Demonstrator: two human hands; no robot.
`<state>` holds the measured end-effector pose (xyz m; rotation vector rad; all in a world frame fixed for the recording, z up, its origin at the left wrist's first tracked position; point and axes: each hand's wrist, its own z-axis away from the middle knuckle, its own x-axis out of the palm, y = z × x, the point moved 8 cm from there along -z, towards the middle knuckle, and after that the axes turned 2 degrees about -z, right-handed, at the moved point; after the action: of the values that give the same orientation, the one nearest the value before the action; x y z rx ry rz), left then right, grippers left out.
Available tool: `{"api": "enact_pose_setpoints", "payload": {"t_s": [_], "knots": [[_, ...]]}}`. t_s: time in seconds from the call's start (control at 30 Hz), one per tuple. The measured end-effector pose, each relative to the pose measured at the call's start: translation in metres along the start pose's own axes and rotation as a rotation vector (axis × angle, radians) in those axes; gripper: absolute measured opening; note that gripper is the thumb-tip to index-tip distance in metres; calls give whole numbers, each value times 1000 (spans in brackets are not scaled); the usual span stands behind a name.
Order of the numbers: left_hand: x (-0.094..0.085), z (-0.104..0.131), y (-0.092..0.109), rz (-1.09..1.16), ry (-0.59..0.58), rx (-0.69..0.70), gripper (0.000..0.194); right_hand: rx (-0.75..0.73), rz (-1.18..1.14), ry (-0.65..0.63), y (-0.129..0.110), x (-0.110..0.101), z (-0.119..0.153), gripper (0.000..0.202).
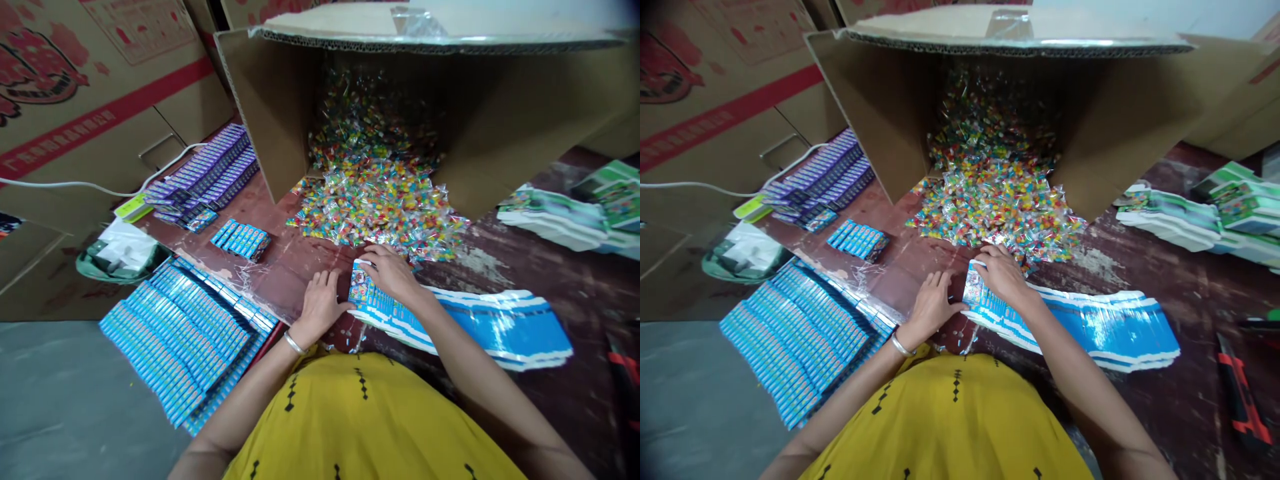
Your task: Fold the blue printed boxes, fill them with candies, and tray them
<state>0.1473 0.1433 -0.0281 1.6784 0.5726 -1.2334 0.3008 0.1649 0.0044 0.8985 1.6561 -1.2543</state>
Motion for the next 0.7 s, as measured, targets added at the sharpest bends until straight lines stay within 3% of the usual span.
{"api": "enact_pose_setpoints", "payload": {"t_s": [0.13,0.3,0.43,0.53,0.63,0.7], "knots": [[-5,1,6,15,-3,0,73,14,-94,44,-5,-14,4,15],[-16,5,27,221,20,48,73,317,-525,123,6,-18,8,10],[-25,2,28,376,60,-14,70,489,-899,111,6,-8,13,20],[-28,-5,23,698,-9,-27,64,435,-1060,101,-6,-11,18,26],[-27,-9,19,1170,-186,-48,59,271,-1131,-47,-30,-12,24,36],[-29,-9,17,1367,-264,-67,57,200,-1106,-133,-41,-14,28,37]]}}
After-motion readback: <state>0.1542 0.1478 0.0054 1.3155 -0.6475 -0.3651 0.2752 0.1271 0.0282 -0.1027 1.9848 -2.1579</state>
